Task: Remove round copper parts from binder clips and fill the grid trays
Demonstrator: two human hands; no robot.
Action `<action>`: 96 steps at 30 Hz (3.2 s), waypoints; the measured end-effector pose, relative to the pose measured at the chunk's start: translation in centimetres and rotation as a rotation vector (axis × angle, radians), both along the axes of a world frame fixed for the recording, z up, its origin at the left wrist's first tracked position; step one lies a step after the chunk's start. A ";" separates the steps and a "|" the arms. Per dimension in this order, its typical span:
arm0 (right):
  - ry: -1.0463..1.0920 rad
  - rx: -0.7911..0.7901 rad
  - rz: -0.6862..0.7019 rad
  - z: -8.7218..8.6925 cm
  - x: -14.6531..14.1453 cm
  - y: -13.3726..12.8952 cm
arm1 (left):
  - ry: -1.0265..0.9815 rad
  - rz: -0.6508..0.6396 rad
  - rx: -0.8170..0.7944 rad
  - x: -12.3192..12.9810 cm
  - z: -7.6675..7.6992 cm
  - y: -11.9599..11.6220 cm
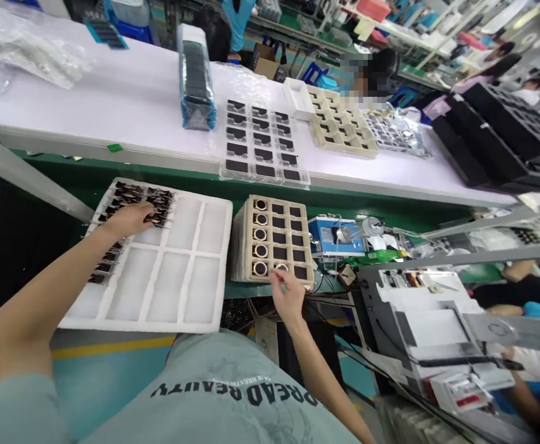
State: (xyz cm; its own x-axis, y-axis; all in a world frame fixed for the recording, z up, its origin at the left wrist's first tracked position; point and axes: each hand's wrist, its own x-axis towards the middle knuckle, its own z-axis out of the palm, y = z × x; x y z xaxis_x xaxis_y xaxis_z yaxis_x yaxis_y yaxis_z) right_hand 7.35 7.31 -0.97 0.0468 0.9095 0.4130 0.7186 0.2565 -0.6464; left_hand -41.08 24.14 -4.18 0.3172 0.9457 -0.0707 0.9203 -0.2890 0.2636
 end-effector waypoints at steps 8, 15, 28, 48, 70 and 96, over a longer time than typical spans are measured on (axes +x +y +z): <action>0.121 -0.200 0.210 -3.0 -1.4 -5.6 | 0.280 -0.184 0.028 2.2 2.9 2.3; 0.195 -0.323 0.195 -1.7 0.8 -4.3 | 0.043 0.143 0.169 7.4 9.1 0.2; 0.801 -0.620 0.214 -0.5 2.9 -5.1 | -1.556 0.582 -0.812 35.8 8.4 -20.2; 0.588 -0.554 0.151 2.7 7.7 -7.9 | -1.557 0.531 -0.735 41.5 7.0 -19.0; 0.440 -0.730 0.213 0.0 7.0 -9.2 | -1.526 0.723 -0.681 42.3 5.3 -20.2; 1.166 -0.529 -0.125 -2.6 9.1 -6.4 | -1.150 0.457 -0.755 40.1 1.7 -20.6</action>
State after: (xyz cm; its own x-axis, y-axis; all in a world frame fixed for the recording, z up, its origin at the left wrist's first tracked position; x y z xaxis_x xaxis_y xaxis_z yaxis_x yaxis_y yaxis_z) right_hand 16.48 0.92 -3.55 0.2312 0.9125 -0.3376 -0.3372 -0.2504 -0.9075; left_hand -1.00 3.58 -2.51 0.2274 0.8311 -0.5075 0.0701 0.5059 0.8598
